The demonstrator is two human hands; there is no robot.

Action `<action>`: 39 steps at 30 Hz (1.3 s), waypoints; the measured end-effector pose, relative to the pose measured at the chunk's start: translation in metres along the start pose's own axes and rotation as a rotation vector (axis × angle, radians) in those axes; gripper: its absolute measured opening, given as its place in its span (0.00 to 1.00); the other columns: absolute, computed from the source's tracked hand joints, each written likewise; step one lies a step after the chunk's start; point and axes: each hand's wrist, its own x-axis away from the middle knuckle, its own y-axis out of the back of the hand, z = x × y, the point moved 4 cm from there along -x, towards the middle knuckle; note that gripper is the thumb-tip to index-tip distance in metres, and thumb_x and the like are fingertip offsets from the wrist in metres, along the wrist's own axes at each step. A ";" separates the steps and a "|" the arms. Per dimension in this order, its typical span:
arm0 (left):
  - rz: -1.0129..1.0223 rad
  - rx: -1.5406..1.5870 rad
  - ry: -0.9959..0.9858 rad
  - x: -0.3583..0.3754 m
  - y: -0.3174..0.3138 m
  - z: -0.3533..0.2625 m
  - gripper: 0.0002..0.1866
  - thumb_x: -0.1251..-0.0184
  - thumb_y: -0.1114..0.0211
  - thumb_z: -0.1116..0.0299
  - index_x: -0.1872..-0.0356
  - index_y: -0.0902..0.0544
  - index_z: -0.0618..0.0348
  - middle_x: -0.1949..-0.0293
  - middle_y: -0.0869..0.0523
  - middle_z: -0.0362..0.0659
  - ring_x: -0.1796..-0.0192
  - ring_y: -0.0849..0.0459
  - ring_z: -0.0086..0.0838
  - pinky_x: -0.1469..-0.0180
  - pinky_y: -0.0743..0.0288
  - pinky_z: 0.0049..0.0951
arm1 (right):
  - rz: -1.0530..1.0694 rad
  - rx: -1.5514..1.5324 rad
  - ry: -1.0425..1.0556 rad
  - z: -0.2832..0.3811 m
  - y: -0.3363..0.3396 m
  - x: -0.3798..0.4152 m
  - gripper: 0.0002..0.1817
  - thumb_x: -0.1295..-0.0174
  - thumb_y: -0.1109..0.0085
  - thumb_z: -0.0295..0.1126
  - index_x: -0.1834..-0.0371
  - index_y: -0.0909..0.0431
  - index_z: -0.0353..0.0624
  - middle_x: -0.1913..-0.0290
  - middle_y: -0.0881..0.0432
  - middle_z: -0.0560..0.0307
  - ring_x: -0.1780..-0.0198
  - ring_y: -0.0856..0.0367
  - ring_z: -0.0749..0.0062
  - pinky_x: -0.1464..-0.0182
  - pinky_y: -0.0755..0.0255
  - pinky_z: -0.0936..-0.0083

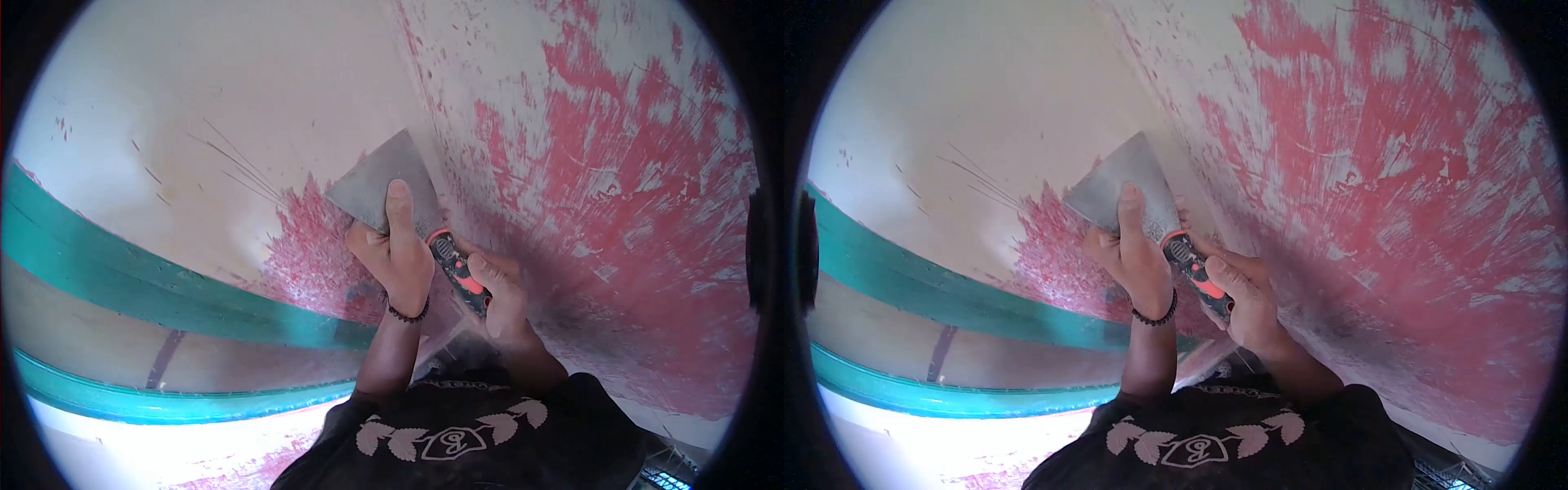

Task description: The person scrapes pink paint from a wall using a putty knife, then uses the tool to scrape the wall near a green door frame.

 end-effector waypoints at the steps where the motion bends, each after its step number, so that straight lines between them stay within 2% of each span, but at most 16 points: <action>1: -0.002 0.002 0.010 0.002 -0.001 0.000 0.15 0.23 0.35 0.67 0.69 0.17 0.68 0.76 0.16 0.35 0.74 0.23 0.17 0.73 0.32 0.27 | 0.000 0.036 -0.016 -0.005 0.003 0.003 0.28 0.18 0.56 0.43 0.27 0.28 0.32 0.72 0.21 0.63 0.81 0.33 0.87 0.80 0.40 0.83; 4: -0.029 -0.038 0.033 0.029 0.019 0.023 0.16 0.23 0.35 0.65 0.68 0.17 0.68 0.75 0.17 0.36 0.72 0.22 0.18 0.70 0.30 0.28 | 0.001 0.153 -0.039 -0.029 0.018 0.023 0.26 0.18 0.56 0.42 0.28 0.26 0.34 0.71 0.21 0.63 0.81 0.33 0.86 0.79 0.40 0.82; 6: -0.077 -0.115 0.037 0.060 0.047 0.080 0.17 0.23 0.34 0.64 0.68 0.17 0.69 0.74 0.16 0.37 0.70 0.21 0.19 0.68 0.29 0.29 | -0.001 0.244 -0.058 -0.060 0.043 0.038 0.25 0.18 0.55 0.41 0.30 0.23 0.36 0.71 0.21 0.64 0.81 0.34 0.86 0.79 0.40 0.82; 8: -0.020 -0.192 0.123 0.097 0.067 0.121 0.18 0.22 0.35 0.62 0.66 0.16 0.70 0.70 0.13 0.40 0.69 0.18 0.22 0.66 0.27 0.31 | -0.038 0.230 -0.170 -0.098 0.075 0.057 0.22 0.19 0.53 0.41 0.35 0.19 0.38 0.73 0.22 0.66 0.80 0.33 0.86 0.78 0.40 0.81; 11: 0.214 -0.379 0.511 0.151 0.103 0.194 0.17 0.21 0.36 0.62 0.61 0.16 0.70 0.68 0.12 0.42 0.67 0.14 0.26 0.65 0.22 0.29 | -0.175 0.306 -0.402 -0.144 0.128 0.093 0.19 0.20 0.49 0.39 0.43 0.15 0.37 0.75 0.25 0.69 0.79 0.33 0.87 0.77 0.40 0.81; 14: 0.127 -0.087 0.737 0.173 0.105 0.215 0.15 0.20 0.37 0.62 0.57 0.17 0.69 0.68 0.12 0.43 0.65 0.11 0.29 0.63 0.18 0.29 | -0.198 0.389 -0.467 -0.132 0.134 0.102 0.17 0.21 0.45 0.41 0.50 0.16 0.36 0.75 0.26 0.68 0.82 0.33 0.85 0.79 0.40 0.80; 17: 0.078 0.065 0.737 0.174 0.101 0.198 0.13 0.20 0.37 0.64 0.53 0.17 0.68 0.66 0.10 0.46 0.64 0.09 0.30 0.62 0.14 0.29 | -0.209 0.523 -0.296 -0.120 0.134 0.107 0.09 0.26 0.40 0.30 0.52 0.17 0.35 0.76 0.26 0.70 0.79 0.30 0.86 0.75 0.38 0.81; 20: 0.027 -0.002 0.664 0.180 0.100 0.176 0.14 0.20 0.37 0.64 0.54 0.15 0.68 0.66 0.09 0.46 0.67 0.10 0.28 0.63 0.16 0.27 | -0.232 0.717 0.032 -0.092 0.118 0.106 0.12 0.30 0.38 0.28 0.47 0.19 0.36 0.74 0.21 0.62 0.75 0.24 0.80 0.70 0.30 0.79; 23: 0.080 -0.166 0.548 0.200 0.109 0.166 0.15 0.20 0.37 0.62 0.56 0.14 0.68 0.68 0.09 0.44 0.67 0.11 0.26 0.64 0.18 0.25 | -0.189 0.722 0.209 -0.086 0.112 0.101 0.16 0.33 0.37 0.26 0.43 0.21 0.35 0.66 0.16 0.54 0.69 0.19 0.74 0.64 0.24 0.76; 26: 0.175 -0.299 0.551 0.223 0.129 0.170 0.17 0.20 0.37 0.60 0.58 0.13 0.68 0.71 0.11 0.41 0.67 0.11 0.23 0.64 0.20 0.22 | -0.190 0.828 0.447 -0.064 0.093 0.088 0.17 0.36 0.35 0.26 0.45 0.21 0.34 0.60 0.15 0.50 0.65 0.16 0.70 0.61 0.23 0.75; 29: 0.229 -0.204 0.674 0.220 0.139 0.154 0.17 0.19 0.38 0.59 0.59 0.13 0.67 0.71 0.11 0.41 0.68 0.14 0.21 0.65 0.22 0.22 | -0.183 0.920 0.570 -0.043 0.073 0.086 0.18 0.39 0.33 0.24 0.45 0.21 0.34 0.59 0.15 0.47 0.64 0.15 0.64 0.60 0.22 0.72; 32: 0.136 -0.089 0.577 0.206 0.134 0.133 0.20 0.19 0.39 0.57 0.65 0.14 0.65 0.68 0.11 0.43 0.67 0.15 0.21 0.67 0.24 0.24 | -0.227 0.900 0.685 -0.036 0.050 0.093 0.20 0.43 0.32 0.23 0.46 0.20 0.36 0.59 0.15 0.45 0.62 0.15 0.57 0.59 0.22 0.69; 35: 0.233 -0.100 0.458 0.194 0.156 0.118 0.21 0.16 0.42 0.58 0.64 0.15 0.66 0.70 0.12 0.42 0.69 0.17 0.21 0.64 0.23 0.24 | -0.224 0.954 0.798 -0.046 0.021 0.099 0.20 0.45 0.31 0.22 0.47 0.19 0.38 0.58 0.16 0.44 0.61 0.15 0.54 0.59 0.22 0.67; 39: 0.218 0.015 0.516 0.190 0.191 0.099 0.22 0.15 0.45 0.57 0.65 0.14 0.65 0.71 0.12 0.42 0.68 0.15 0.23 0.63 0.23 0.26 | -0.199 1.013 0.838 -0.071 -0.015 0.110 0.21 0.44 0.31 0.21 0.45 0.21 0.38 0.57 0.17 0.43 0.62 0.17 0.59 0.60 0.23 0.68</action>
